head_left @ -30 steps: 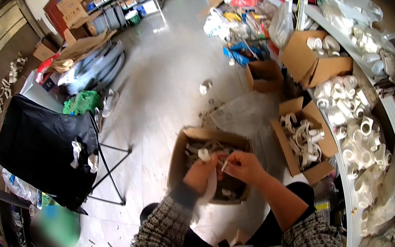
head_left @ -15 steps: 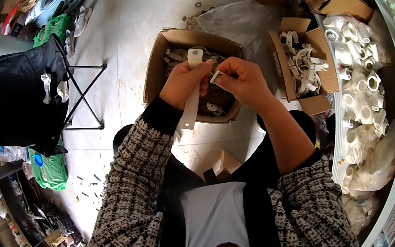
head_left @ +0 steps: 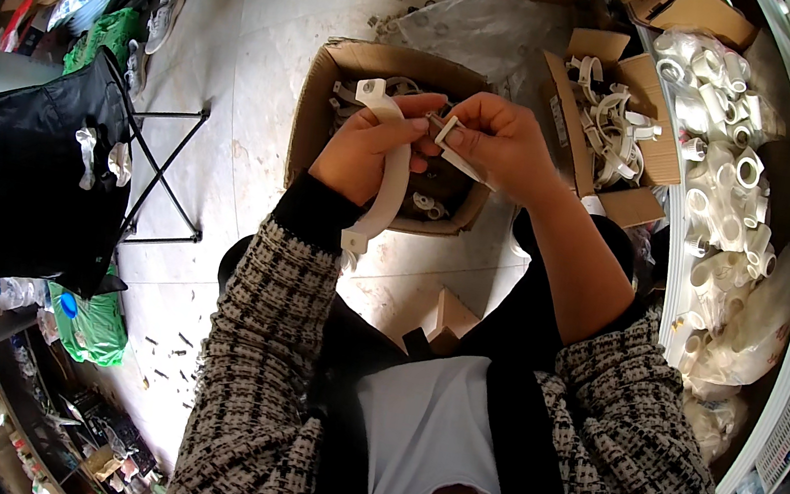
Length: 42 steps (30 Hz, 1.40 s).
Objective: The person sits on the floor and assembles white plastic components by hand. They pick up curved plastic pieces and smaller connectors from a cardboard box, fit them together, and place the assembled units into a second box.
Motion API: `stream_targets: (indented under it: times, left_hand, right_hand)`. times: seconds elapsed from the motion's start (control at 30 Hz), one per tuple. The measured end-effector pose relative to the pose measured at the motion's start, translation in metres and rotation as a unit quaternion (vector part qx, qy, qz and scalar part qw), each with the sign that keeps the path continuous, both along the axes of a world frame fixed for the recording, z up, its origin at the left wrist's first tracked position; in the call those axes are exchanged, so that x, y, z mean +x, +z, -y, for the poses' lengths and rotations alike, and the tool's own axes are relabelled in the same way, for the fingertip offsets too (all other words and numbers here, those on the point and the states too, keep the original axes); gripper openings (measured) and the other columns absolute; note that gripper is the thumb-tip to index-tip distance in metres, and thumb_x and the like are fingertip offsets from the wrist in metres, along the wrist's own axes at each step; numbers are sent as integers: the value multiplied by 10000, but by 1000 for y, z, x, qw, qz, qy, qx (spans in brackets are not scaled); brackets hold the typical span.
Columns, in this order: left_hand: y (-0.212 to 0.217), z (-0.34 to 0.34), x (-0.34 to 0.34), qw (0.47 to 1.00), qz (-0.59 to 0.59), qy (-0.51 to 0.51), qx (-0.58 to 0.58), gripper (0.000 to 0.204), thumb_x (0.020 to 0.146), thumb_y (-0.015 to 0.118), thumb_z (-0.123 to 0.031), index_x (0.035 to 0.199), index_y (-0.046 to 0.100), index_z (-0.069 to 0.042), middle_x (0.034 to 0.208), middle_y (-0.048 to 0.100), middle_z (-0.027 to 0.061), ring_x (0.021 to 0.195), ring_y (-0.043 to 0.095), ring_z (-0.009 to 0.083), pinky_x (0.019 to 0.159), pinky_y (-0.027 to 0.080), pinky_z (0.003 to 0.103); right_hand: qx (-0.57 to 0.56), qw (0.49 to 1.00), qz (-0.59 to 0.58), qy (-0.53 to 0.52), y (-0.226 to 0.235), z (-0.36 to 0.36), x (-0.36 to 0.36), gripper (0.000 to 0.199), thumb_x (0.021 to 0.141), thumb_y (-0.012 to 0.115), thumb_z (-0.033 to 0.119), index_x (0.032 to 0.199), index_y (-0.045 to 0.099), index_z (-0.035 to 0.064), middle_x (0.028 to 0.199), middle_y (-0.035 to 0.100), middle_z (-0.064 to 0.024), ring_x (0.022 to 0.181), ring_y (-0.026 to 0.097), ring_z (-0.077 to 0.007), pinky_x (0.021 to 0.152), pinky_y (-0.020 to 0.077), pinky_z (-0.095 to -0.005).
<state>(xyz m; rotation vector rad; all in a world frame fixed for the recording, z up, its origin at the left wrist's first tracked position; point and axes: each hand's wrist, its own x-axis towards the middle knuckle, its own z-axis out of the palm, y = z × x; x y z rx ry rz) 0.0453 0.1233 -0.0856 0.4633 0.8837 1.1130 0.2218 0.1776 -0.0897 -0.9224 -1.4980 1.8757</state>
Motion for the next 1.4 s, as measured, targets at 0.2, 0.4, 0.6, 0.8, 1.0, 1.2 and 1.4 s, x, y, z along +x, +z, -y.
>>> stream_targets:
  times: [0.2,0.4,0.6,0.8,1.0,1.2,1.4]
  left_hand:
    - [-11,-1,-7,999,-26,-34,21,257,841,530,-67,1086,573,-1,858,615,56,748,581,118,653,480,229]
    - [3,0,0,999,-26,-8,19,174,841,548,-81,998,573,-10,845,597,57,714,551,125,634,460,230]
    - [-12,-2,-3,998,-53,-27,-4,240,859,596,-250,946,591,-26,764,576,22,678,551,101,620,467,219]
    - [1,0,4,1000,6,4,28,231,861,593,-251,945,594,-36,755,574,13,678,547,98,615,464,219]
    - [-4,-2,-1,999,-52,-6,-1,219,854,605,-257,925,585,-51,747,564,6,662,537,93,600,457,222]
    - [-5,-3,2,995,-100,-5,-27,269,850,607,-321,793,535,-68,680,520,3,586,492,93,540,425,227]
    - [-37,-16,-14,971,169,137,-104,292,874,559,-356,772,506,-88,649,502,1,568,503,107,485,422,211]
  right_hand:
    - [-22,1000,-12,8,-6,-1,0,177,797,668,115,921,591,14,770,606,-16,668,540,-43,579,432,-173]
    - [-33,999,-8,-4,-5,-3,3,150,796,666,110,895,596,21,762,602,-6,662,528,-34,558,418,-170]
    - [-25,999,29,32,1,-1,2,146,804,650,98,905,584,15,796,597,-4,705,533,-44,619,423,-178]
    - [-21,1000,-3,-1,-3,-2,0,146,797,664,112,881,592,17,759,605,-11,642,526,-36,537,408,-167]
    - [-15,1000,6,7,-5,-2,-1,151,793,665,102,888,592,10,749,598,-8,634,518,-32,529,402,-166]
    - [-29,1000,-4,10,-8,-1,0,148,788,665,92,887,591,10,732,587,1,626,508,-27,523,396,-164]
    - [33,998,46,12,-1,2,-3,142,779,667,81,882,595,17,728,587,6,624,504,-27,542,407,-170]
